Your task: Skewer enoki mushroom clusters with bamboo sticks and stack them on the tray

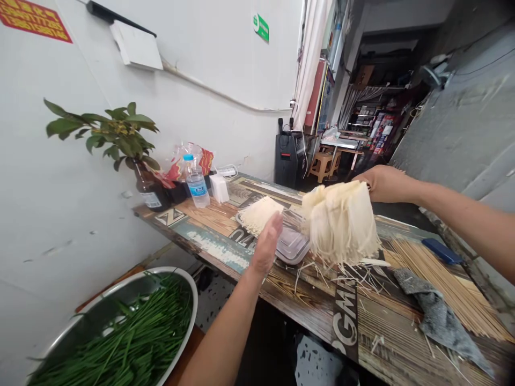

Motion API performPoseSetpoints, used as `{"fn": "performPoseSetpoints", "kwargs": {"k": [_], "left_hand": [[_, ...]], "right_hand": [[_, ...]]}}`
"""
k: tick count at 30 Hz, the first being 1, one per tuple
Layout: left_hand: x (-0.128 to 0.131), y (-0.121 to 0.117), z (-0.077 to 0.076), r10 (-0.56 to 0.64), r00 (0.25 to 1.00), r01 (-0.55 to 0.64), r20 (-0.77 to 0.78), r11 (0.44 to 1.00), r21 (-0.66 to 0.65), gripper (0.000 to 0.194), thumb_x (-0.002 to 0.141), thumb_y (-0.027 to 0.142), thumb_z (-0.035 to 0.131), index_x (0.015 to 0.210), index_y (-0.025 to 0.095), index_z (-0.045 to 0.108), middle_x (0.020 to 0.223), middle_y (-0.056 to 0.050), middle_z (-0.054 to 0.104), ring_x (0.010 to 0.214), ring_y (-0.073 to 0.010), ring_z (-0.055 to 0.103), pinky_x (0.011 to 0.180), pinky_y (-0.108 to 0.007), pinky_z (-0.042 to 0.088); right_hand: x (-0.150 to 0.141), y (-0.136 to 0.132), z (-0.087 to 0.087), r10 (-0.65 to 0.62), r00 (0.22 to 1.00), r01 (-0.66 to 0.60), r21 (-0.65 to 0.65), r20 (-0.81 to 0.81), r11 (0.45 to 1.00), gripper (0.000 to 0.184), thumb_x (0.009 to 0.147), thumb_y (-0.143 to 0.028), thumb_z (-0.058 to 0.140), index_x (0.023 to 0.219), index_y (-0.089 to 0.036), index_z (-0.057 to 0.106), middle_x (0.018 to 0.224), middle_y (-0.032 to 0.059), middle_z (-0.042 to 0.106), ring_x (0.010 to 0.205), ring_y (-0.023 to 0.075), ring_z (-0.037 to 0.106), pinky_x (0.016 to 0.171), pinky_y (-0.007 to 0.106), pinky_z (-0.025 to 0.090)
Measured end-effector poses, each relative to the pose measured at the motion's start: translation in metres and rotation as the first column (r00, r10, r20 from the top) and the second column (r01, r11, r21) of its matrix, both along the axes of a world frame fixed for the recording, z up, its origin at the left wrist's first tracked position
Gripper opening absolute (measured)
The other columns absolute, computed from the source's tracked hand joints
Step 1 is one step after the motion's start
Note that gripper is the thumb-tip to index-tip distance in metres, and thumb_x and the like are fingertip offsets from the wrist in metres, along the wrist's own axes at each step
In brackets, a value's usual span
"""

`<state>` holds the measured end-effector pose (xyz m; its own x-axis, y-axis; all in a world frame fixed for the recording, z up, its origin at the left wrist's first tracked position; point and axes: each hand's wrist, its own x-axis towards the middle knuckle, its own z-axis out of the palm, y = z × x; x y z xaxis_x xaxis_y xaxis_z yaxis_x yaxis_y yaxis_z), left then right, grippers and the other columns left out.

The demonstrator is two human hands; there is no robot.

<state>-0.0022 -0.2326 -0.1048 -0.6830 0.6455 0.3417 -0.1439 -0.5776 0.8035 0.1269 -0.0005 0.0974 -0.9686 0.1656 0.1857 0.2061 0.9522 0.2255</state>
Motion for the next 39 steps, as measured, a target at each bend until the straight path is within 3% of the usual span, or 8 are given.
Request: {"fn": "performPoseSetpoints", "kwargs": {"k": [4,11,14,20,24,29,34,39], "left_hand": [[0.002,-0.002,0.021,-0.158,0.982,0.131,-0.104,0.966,-0.225,0.098,0.068,0.068,0.067,0.142,0.011,0.04,0.146,-0.021,0.041,0.136,-0.0326,0.038,0.113,-0.045,0.03],[0.035,-0.001,0.053,-0.336,0.867,0.086,-0.368,0.828,-0.555,0.075,0.063,0.056,0.077,0.126,0.019,0.058,0.125,-0.013,0.064,0.112,-0.0335,0.06,0.094,-0.043,0.048],[0.059,0.003,0.043,-0.126,0.931,-0.075,-0.343,0.854,-0.515,0.075,0.057,0.046,0.083,0.123,0.021,0.058,0.114,-0.01,0.069,0.103,-0.0293,0.064,0.087,-0.038,0.051],[0.078,0.039,0.008,0.226,0.968,-0.16,0.112,0.893,-0.421,0.054,0.062,0.022,0.078,0.112,0.015,0.059,0.104,-0.011,0.071,0.09,-0.0222,0.068,0.078,-0.031,0.053],[0.065,0.062,-0.001,0.343,0.811,-0.224,0.474,0.931,-0.289,0.048,0.061,0.013,0.077,0.106,0.013,0.06,0.102,-0.013,0.071,0.085,-0.0214,0.069,0.075,-0.03,0.054],[0.046,0.066,-0.013,0.323,0.695,-0.229,0.643,0.946,-0.227,0.047,0.066,0.014,0.074,0.109,0.016,0.055,0.107,-0.012,0.07,0.087,-0.0202,0.07,0.077,-0.03,0.055],[0.031,0.057,-0.018,0.3,0.638,-0.197,0.709,0.954,-0.226,0.042,0.068,0.012,0.072,0.107,0.016,0.056,0.104,-0.011,0.071,0.084,-0.0195,0.071,0.073,-0.029,0.056],[0.014,0.05,-0.009,0.268,0.624,-0.129,0.734,0.962,-0.242,0.036,0.07,0.009,0.068,0.104,0.017,0.058,0.101,-0.008,0.071,0.08,-0.0187,0.071,0.071,-0.03,0.058]], "right_hand": [[-0.008,-0.014,-0.012,0.182,0.961,-0.208,0.112,0.21,0.972,0.012,0.068,-0.01,0.068,0.061,-0.019,0.065,0.055,-0.001,0.059,0.051,0.0094,0.045,0.052,0.025,0.022],[-0.03,-0.036,-0.031,0.348,0.83,-0.488,0.264,0.437,0.832,0.018,0.08,-0.008,0.057,0.066,-0.018,0.064,0.056,0.0017,0.06,0.049,0.0119,0.043,0.053,0.031,0.019],[-0.054,-0.048,-0.038,0.401,0.76,-0.595,0.298,0.512,0.747,0.02,0.081,-0.007,0.057,0.065,-0.017,0.065,0.054,0.0019,0.06,0.049,0.0132,0.045,0.054,0.031,0.022],[-0.13,-0.07,-0.064,0.544,0.604,-0.779,0.288,0.583,0.557,0.021,0.077,-0.002,0.058,0.06,-0.015,0.065,0.06,0.0055,0.064,0.062,0.0156,0.053,0.073,0.033,0.033],[-0.175,-0.081,-0.09,0.606,0.518,-0.849,0.276,0.603,0.451,0.021,0.078,-0.003,0.056,0.064,-0.015,0.066,0.071,0.0075,0.067,0.077,0.0181,0.056,0.083,0.033,0.034],[-0.211,-0.088,-0.129,0.654,0.425,-0.903,0.249,0.626,0.349,0.015,0.084,-0.011,0.056,0.073,-0.015,0.065,0.079,0.0025,0.066,0.092,0.0188,0.057,0.095,0.038,0.035],[-0.231,-0.093,-0.149,0.687,0.422,-0.906,0.246,0.592,0.344,0.015,0.091,-0.02,0.054,0.08,-0.015,0.064,0.093,0.003,0.065,0.103,0.0194,0.055,0.099,0.042,0.034],[-0.24,-0.098,-0.148,0.697,0.496,-0.864,0.221,0.518,0.451,0.014,0.091,-0.023,0.055,0.084,-0.016,0.065,0.106,0.0055,0.064,0.115,0.0212,0.05,0.103,0.044,0.031]]}}
